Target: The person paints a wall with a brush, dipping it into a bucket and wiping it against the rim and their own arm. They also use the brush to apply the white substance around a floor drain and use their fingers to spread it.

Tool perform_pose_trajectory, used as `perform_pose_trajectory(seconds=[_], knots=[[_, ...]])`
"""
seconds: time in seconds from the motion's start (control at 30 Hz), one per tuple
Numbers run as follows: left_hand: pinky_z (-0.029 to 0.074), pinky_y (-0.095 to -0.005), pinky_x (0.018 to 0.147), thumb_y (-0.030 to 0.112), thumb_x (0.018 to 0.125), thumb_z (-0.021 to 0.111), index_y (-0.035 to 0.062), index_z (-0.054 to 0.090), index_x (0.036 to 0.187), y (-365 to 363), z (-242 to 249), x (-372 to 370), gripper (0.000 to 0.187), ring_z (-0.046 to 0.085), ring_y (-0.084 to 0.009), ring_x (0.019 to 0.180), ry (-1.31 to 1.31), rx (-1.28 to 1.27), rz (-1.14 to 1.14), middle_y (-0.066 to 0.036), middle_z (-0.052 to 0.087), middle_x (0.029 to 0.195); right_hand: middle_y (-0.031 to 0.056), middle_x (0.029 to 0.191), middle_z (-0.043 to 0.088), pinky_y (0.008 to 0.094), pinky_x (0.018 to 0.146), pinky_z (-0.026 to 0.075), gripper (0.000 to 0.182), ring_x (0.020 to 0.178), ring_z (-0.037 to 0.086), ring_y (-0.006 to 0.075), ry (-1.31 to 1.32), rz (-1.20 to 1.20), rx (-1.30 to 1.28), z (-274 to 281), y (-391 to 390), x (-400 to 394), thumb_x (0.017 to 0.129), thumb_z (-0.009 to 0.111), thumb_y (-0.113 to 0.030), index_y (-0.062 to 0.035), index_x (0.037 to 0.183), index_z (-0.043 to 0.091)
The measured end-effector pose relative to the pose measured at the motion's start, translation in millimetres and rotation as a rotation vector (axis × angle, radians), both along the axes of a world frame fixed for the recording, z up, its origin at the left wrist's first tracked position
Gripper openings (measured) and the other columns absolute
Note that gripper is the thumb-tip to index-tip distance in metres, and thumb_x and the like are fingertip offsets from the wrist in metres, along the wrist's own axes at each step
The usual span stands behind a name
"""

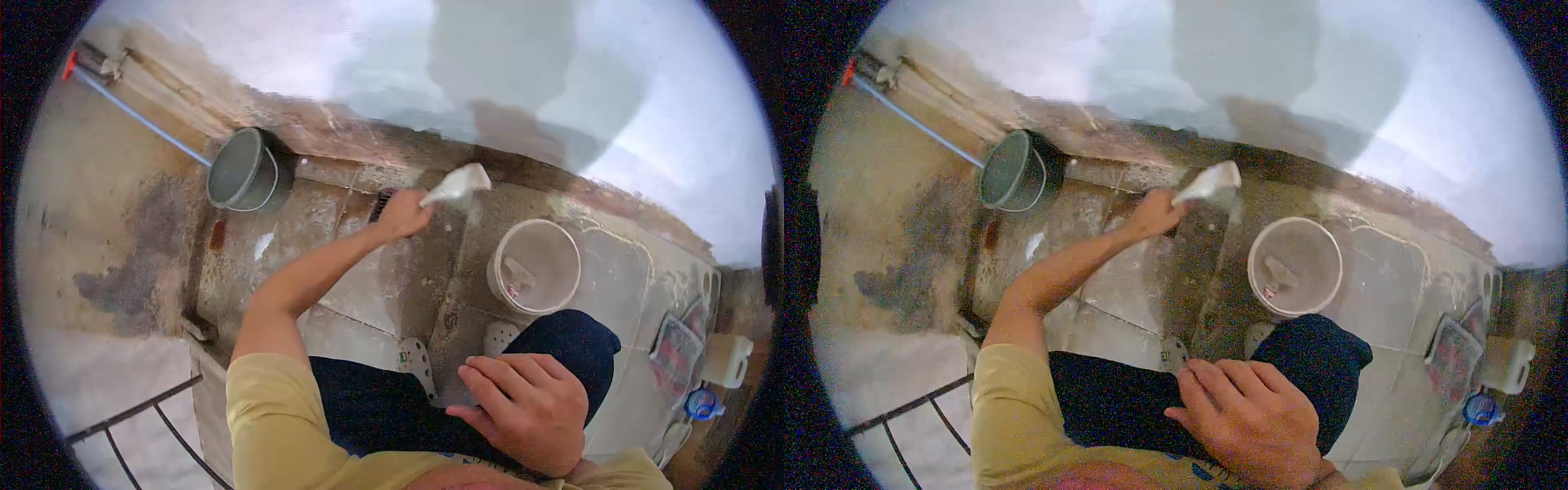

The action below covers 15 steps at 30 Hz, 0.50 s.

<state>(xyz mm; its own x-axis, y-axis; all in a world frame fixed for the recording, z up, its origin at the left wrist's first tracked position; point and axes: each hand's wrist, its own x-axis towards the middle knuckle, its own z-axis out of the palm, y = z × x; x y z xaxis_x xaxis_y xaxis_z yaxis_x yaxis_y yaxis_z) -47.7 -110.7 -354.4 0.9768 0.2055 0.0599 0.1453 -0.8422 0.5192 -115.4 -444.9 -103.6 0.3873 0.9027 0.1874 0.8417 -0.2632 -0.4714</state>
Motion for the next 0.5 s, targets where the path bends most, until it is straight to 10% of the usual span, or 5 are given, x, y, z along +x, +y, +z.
perform_pose_trajectory(seconds=[0.27,0.5], knots=[[0.048,-0.0482,0.068,0.038,0.092,0.057,-0.0054,0.064,0.089,154.4,18.6,-32.1,0.044,0.064,-0.0416,0.071,0.022,0.01,0.367,-0.025,0.064,0.072,0.0009,0.098,0.068,0.0316,0.074,0.05,0.038,0.085,0.065,0.0182,-0.011,-0.025,-0.03,5.0,6.7,-5.8,0.068,0.077,-0.034,-0.0101,0.096,0.068],[0.04,-0.0302,0.052,0.033,0.087,0.066,-0.0014,0.067,0.085,209.2,38.9,-66.6,0.034,0.051,-0.0116,0.056,-0.033,-0.278,0.378,-0.001,0.055,0.062,0.0017,0.098,0.068,0.0334,0.074,0.05,0.039,0.086,0.065,0.0205,-0.043,-0.075,-0.088,5.3,11.7,-4.7,0.066,0.077,-0.034,-0.0084,0.095,0.068]])
